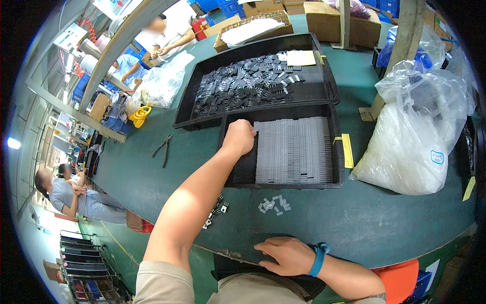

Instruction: The person assembles small electronic components by hand at a workbench. They pick up black plastic housings and insert small white rectangular pieces into them, then place the finished units into a black tray. The process is repeated for several units throughout the clip.

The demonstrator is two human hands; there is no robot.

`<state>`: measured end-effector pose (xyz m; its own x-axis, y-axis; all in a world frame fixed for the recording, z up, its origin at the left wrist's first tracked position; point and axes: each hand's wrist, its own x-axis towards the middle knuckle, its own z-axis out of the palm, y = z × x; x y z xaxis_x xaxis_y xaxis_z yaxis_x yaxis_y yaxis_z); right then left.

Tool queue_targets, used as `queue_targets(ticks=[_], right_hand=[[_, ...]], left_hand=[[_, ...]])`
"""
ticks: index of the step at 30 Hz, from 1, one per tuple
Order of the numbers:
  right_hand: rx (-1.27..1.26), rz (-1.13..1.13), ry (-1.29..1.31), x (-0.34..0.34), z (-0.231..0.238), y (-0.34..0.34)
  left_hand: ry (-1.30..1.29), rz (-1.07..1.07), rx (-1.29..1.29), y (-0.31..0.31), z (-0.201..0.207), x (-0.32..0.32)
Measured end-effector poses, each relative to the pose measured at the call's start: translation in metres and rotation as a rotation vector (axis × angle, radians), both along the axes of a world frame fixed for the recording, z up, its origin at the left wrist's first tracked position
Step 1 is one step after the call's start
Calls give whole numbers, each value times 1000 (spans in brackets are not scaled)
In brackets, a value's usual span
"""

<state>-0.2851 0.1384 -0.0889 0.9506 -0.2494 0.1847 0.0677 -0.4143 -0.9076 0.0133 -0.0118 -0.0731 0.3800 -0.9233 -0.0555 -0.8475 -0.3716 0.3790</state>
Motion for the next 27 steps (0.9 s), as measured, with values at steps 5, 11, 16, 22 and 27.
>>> queue_targets(ticks=[5, 11, 16, 22, 27], right_hand=[[-21, -13, -11, -1, -1, 2], [-7, -9, -11, 0, -1, 1], [-12, -5, -11, 0, -2, 1], [-13, -6, 1, 0, 0, 0], [-9, -6, 3, -1, 1, 0]], left_hand=[[-50, -30, 84, -3, 11, -2], [13, -14, 175, -6, 13, 0], [-20, -36, 91, -7, 2, 9], [-40, -35, 133, -12, 8, 7], [-43, -62, 112, -14, 8, 7]])
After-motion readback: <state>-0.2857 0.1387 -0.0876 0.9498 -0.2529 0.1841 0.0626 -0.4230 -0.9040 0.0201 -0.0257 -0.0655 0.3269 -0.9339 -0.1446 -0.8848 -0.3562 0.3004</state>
